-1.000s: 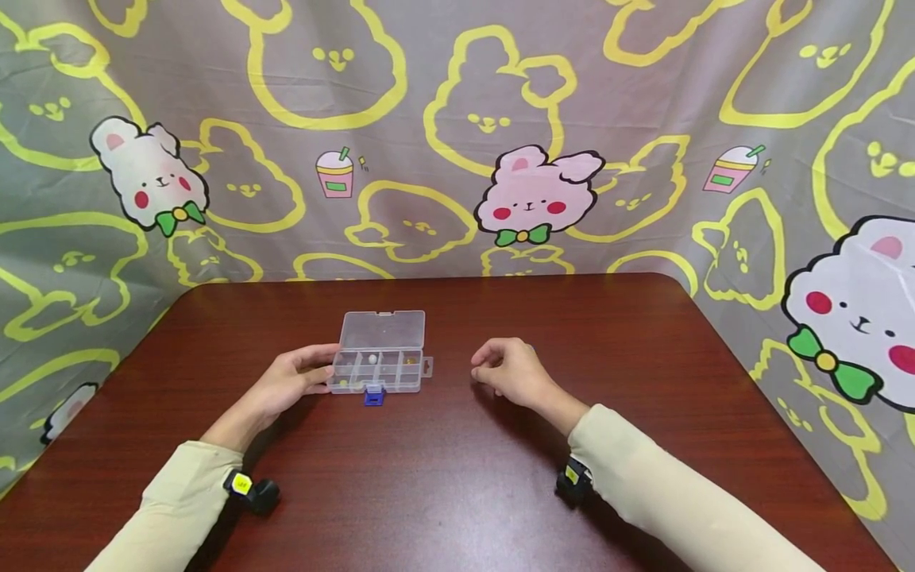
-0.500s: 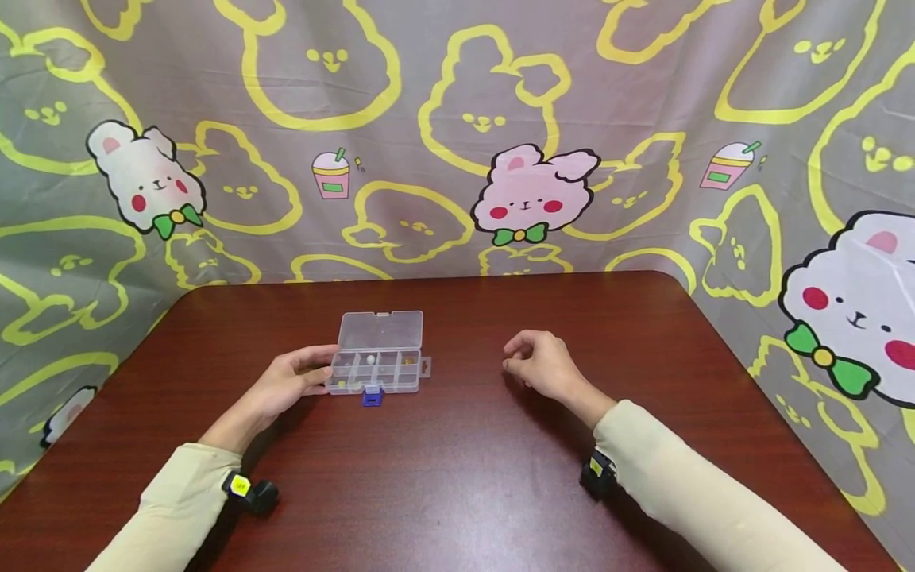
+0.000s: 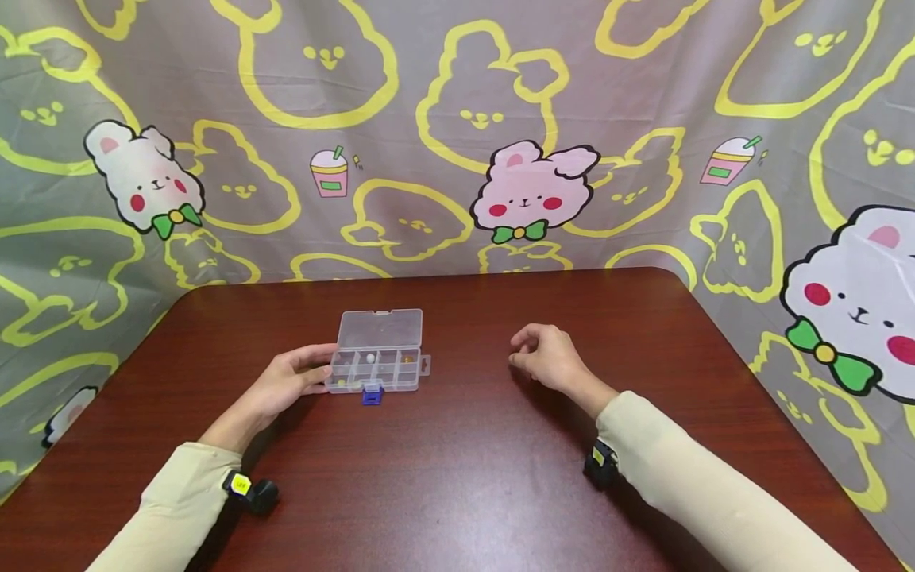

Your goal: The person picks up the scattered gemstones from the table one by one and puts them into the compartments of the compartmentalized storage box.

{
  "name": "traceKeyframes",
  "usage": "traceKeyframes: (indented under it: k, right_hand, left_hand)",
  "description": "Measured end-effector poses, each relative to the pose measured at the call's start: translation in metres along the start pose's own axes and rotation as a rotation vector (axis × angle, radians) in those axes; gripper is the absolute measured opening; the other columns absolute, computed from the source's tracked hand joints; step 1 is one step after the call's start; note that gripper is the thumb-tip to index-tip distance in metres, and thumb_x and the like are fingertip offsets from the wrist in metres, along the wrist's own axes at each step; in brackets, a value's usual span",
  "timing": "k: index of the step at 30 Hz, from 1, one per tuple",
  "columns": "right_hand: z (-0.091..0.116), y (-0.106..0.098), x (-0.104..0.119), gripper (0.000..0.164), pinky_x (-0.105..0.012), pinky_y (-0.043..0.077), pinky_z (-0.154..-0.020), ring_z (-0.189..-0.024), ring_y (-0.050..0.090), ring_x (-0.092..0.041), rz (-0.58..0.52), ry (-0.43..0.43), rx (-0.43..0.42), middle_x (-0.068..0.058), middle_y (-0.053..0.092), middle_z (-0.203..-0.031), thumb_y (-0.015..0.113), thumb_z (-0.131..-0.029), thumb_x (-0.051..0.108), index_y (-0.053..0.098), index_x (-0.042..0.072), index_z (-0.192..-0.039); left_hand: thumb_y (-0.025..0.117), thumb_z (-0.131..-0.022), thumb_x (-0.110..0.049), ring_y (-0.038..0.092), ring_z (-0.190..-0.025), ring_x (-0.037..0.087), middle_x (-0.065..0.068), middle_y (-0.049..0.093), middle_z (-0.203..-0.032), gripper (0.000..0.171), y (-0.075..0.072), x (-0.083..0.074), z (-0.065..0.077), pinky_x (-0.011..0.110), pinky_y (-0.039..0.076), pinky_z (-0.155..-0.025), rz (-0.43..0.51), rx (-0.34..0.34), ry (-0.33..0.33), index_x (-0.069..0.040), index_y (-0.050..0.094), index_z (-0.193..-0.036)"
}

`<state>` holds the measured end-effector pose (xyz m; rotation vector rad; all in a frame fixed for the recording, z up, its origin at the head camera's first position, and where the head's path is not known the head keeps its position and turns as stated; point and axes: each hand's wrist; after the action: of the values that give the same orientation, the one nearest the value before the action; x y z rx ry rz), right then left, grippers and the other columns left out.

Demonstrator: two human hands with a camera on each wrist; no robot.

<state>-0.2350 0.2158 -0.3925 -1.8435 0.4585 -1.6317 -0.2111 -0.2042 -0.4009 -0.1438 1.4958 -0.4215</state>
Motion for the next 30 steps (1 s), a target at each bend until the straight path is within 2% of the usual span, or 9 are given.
traceKeyframes:
  k: [8, 23, 30]
  right_hand:
    - [-0.0023, -0.0015, -0.0066, 0.026, -0.031, 0.050, -0.052, -0.055, 0.055, -0.017, 0.005, 0.007, 0.019, -0.006, 0.063, -0.075, 0.075, -0.088, 0.007, 0.067, -0.003, -0.111]
    - [-0.0078, -0.0009, -0.0077, 0.019, -0.031, 0.050, -0.052, -0.055, 0.056, -0.017, 0.020, 0.015, 0.072, -0.005, 0.064, -0.076, 0.074, -0.089, 0.005, 0.070, -0.002, -0.106]
    - [-0.0073, 0.0006, -0.0064, 0.015, -0.032, 0.050, -0.053, -0.054, 0.056, -0.018, 0.022, 0.012, 0.079, -0.004, 0.064, -0.075, 0.073, -0.089, 0.005, 0.071, -0.002, -0.103]
  left_hand:
    - [0.056, -0.101, -0.001, 0.064, -0.108, 0.032, 0.027, 0.054, -0.137, 0.044, 0.0007, -0.0019, -0.0006, 0.037, 0.058, -0.085, 0.001, 0.008, 0.002, 0.004, 0.049, -0.144]
    - [0.056, -0.100, 0.001, 0.065, -0.103, 0.027, 0.029, 0.054, -0.136, 0.043, -0.0002, 0.0009, -0.0029, 0.033, 0.058, -0.081, 0.024, 0.006, 0.012, 0.006, 0.049, -0.143]
    - [0.056, -0.100, 0.001, 0.064, -0.104, 0.028, 0.027, 0.055, -0.136, 0.043, -0.0010, 0.0024, -0.0027, 0.032, 0.058, -0.080, 0.011, 0.000, -0.007, 0.003, 0.050, -0.143]
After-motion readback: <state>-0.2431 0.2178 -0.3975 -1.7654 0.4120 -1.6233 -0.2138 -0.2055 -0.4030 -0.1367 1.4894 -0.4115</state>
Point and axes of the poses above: each hand's wrist, its own z-axis away from the middle knuckle, its own y-axis out of the palm, x = y × z
